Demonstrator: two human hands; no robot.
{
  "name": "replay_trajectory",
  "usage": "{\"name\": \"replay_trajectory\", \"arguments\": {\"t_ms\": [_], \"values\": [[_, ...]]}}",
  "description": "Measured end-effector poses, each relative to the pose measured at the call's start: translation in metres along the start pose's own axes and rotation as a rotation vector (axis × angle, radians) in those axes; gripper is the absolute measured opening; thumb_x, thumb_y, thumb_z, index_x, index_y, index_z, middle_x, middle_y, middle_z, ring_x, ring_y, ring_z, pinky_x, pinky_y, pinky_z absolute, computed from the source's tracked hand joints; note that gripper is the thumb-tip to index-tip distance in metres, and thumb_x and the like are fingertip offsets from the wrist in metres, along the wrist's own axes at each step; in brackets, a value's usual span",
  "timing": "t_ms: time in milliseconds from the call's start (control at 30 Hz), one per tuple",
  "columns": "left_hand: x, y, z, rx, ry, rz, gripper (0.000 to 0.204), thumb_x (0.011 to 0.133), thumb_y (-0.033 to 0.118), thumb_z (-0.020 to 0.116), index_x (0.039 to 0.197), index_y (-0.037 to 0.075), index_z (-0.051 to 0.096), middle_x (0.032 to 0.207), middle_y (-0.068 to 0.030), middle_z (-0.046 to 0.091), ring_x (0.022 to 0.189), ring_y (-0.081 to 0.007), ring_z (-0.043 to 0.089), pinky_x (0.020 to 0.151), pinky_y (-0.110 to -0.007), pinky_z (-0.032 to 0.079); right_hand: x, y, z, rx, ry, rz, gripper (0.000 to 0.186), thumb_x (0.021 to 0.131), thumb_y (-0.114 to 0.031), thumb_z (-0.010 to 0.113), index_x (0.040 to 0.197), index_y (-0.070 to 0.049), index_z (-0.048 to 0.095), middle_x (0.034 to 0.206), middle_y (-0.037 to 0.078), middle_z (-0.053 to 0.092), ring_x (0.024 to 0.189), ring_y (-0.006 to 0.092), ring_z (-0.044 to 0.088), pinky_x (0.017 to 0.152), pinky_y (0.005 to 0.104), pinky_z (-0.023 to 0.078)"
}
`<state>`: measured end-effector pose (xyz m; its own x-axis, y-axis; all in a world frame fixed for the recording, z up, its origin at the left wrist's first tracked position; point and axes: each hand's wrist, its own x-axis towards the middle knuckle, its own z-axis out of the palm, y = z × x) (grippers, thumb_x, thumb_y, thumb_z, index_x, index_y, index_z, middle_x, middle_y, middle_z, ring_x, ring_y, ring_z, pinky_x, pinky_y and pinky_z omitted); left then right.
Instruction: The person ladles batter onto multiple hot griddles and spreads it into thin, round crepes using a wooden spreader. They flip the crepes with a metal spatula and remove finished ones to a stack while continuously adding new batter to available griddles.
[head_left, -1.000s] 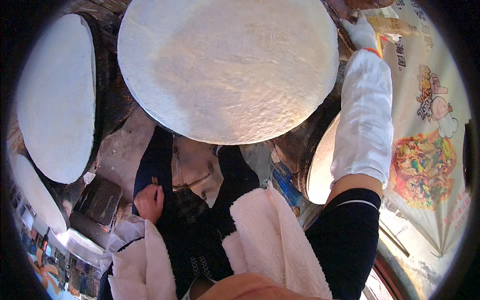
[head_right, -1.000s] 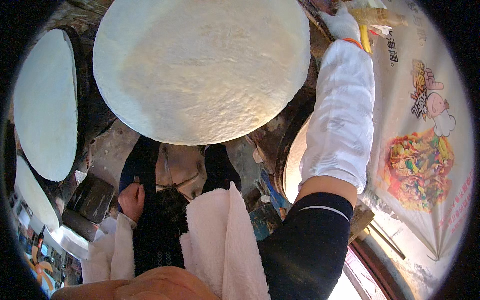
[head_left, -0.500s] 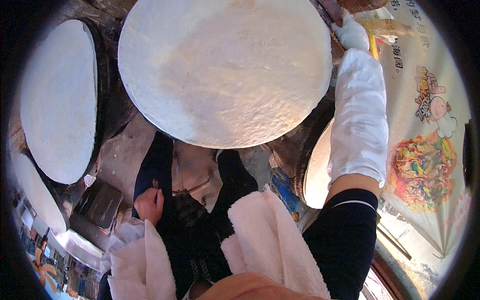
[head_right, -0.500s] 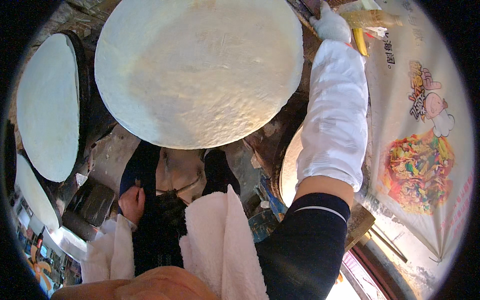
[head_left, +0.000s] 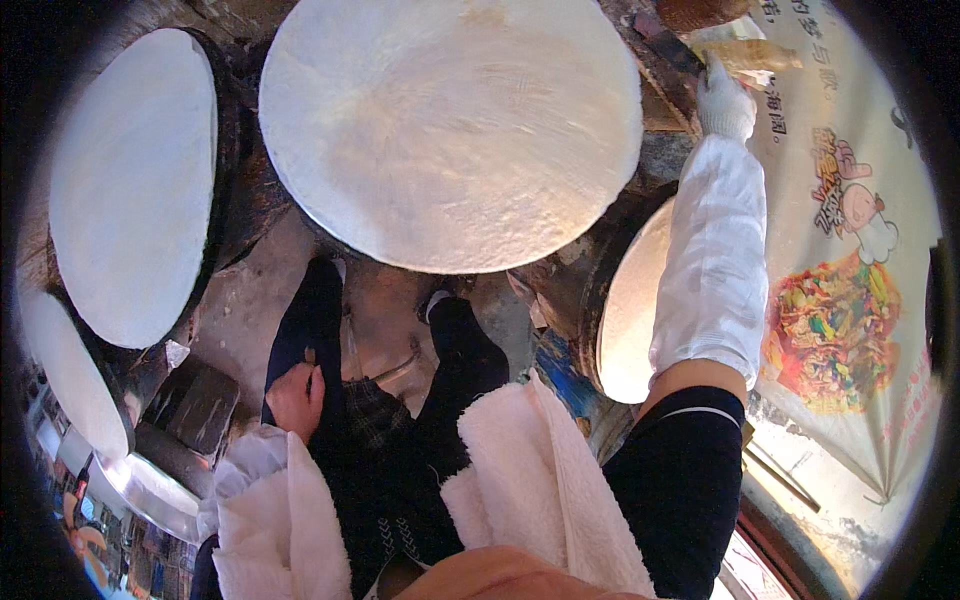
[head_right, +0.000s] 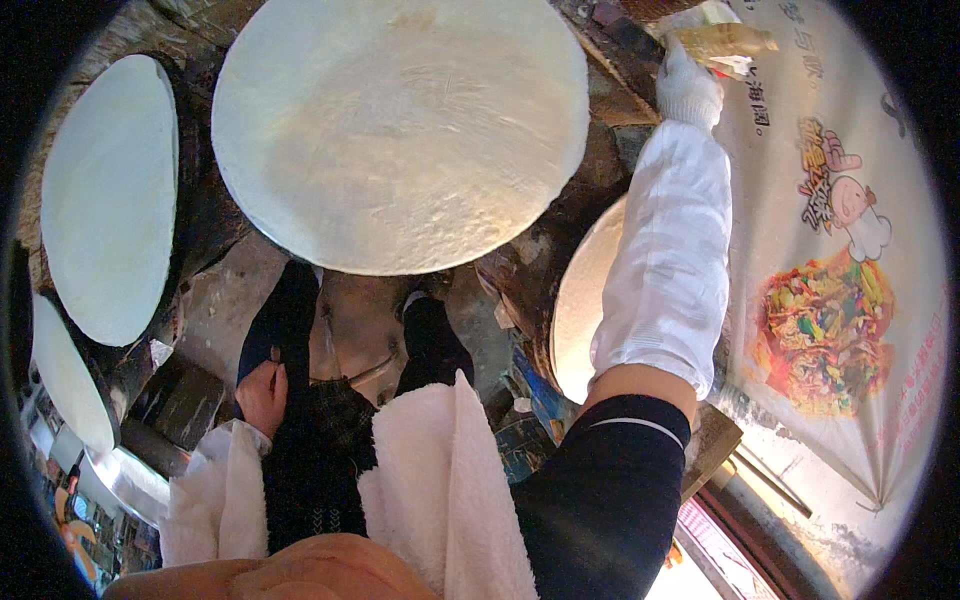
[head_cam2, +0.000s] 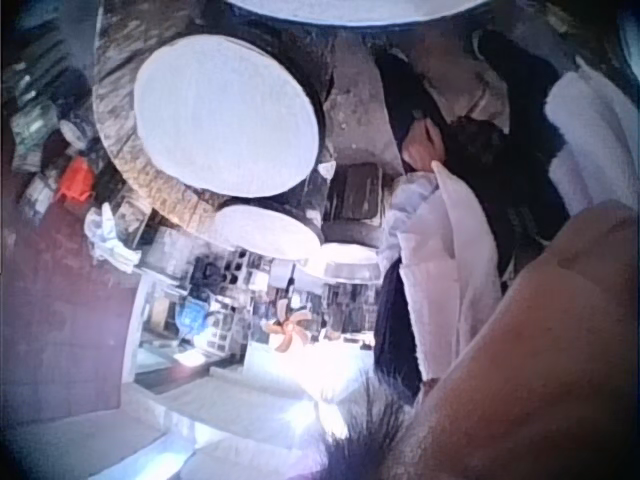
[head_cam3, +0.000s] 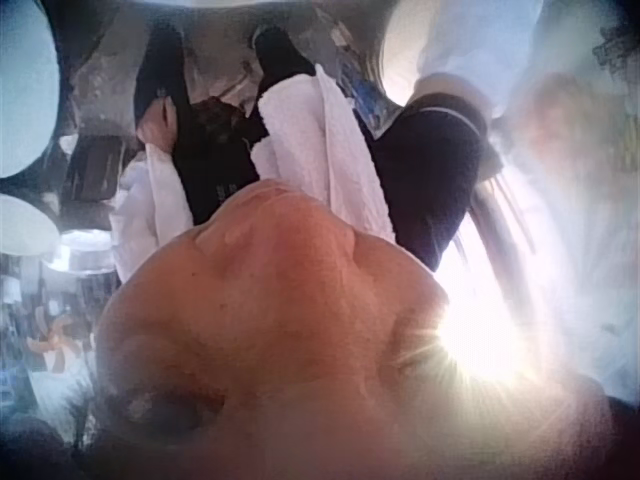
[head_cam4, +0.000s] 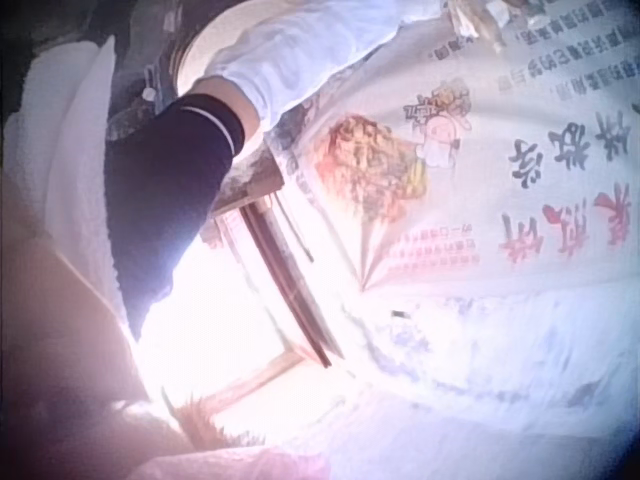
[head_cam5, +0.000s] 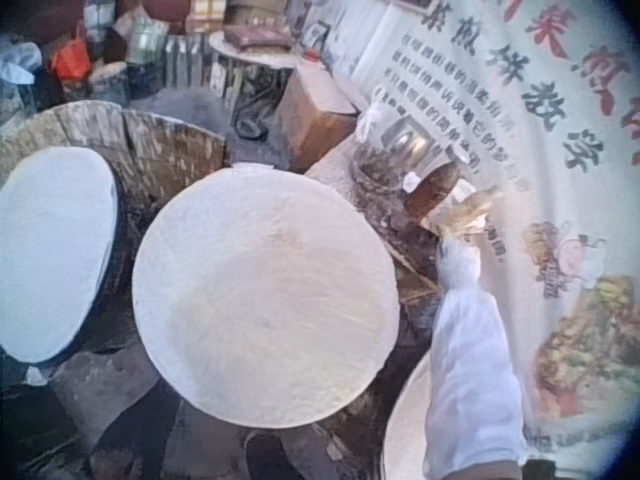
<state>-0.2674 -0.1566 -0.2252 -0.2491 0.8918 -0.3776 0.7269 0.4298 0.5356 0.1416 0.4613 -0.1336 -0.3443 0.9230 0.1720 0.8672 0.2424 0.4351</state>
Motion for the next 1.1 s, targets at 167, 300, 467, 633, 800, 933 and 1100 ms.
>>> {"name": "replay_trajectory", "arguments": {"t_ms": [167,300,467,633,800,933,1100], "values": [[-0.01,0.006,-0.001,-0.032,0.051,-0.01,0.023,0.096,0.023,0.06,0.085,0.004,0.063,0.078,-0.0182,0.064,0.071,-0.0414,0.062,0.062,-0.049,0.048,-0.069,0.019,-0.069,0.187,0.067,0.165,0.04,0.092,-0.031,0.06,0.131,-0.027,0.059,0.097,0.014,0.073,0.09,0.0337,0.07,0.08,0.0472,0.055],[-0.014,0.013,-0.005,-0.495,-0.08,-0.224,0.039,0.102,0.04,0.053,0.091,0.005,0.068,0.078,-0.0104,0.068,0.062,-0.0259,0.061,0.058,-0.038,0.046,-0.19,-0.026,-0.171,0.481,0.183,0.162,0.028,0.094,-0.021,0.061,0.12,-0.012,0.068,0.101,0.018,0.072,0.092,0.0341,0.071,0.078,0.0412,0.056],[-0.023,0.132,-0.092,-1.201,-0.601,-0.308,0.061,0.104,0.055,0.041,0.109,0.001,0.069,0.088,-0.0096,0.071,0.06,-0.0122,0.054,0.056,-0.026,0.042,-0.368,-0.122,-0.25,0.604,0.117,-0.262,0.031,0.083,-0.005,0.063,0.113,-0.012,0.07,0.105,0.008,0.072,0.094,0.0289,0.069,0.079,0.0383,0.056],[-0.056,0.132,-0.087,-1.267,-0.678,-0.311,0.042,0.104,0.042,0.05,0.106,0.003,0.066,0.093,-0.013,0.072,0.057,-0.0083,0.053,0.053,-0.022,0.042,-0.462,-0.191,-0.273,0.815,0.335,-0.485,0.037,0.078,-0.015,0.059,0.113,-0.009,0.069,0.108,0.009,0.07,0.098,0.0239,0.068,0.087,0.0378,0.054],[-0.091,0.1,-0.084,-1.157,-0.543,-0.107,0.024,0.104,0.028,0.054,0.099,0.007,0.063,0.092,-0.0059,0.071,0.055,-0.006,0.053,0.05,-0.02,0.04,-0.492,-0.205,-0.301,0.969,0.092,-0.28,0.046,0.075,-0.018,0.075,0.118,-0.007,0.066,0.122,0.009,0.067,0.117,0.0278,0.061,0.094,0.0405,0.051],[-0.094,0.098,-0.086,-0.979,-0.462,-0.013,0.023,0.104,0.028,0.054,0.099,0.007,0.063,0.089,-0.0026,0.07,0.055,-0.0054,0.054,0.05,-0.02,0.04,-0.516,-0.218,-0.279,1.816,-0.552,0.645,0.04,0.096,-0.027,0.065,0.128,-0.003,0.062,0.112,0.01,0.069,0.1,0.0189,0.066,0.087,0.0319,0.053],[-0.099,0.1,-0.092,-0.919,-0.409,-0.092,0.02,0.103,0.026,0.057,0.098,0.008,0.064,0.085,0.0,0.068,0.056,-0.0046,0.056,0.052,-0.019,0.042,-0.524,-0.246,-0.272,1.93,-0.67,0.575,0.036,0.098,-0.029,0.06,0.115,0.003,0.065,0.088,0.006,0.07,0.072,0.0125,0.064,0.061,0.0273,0.05]]}}
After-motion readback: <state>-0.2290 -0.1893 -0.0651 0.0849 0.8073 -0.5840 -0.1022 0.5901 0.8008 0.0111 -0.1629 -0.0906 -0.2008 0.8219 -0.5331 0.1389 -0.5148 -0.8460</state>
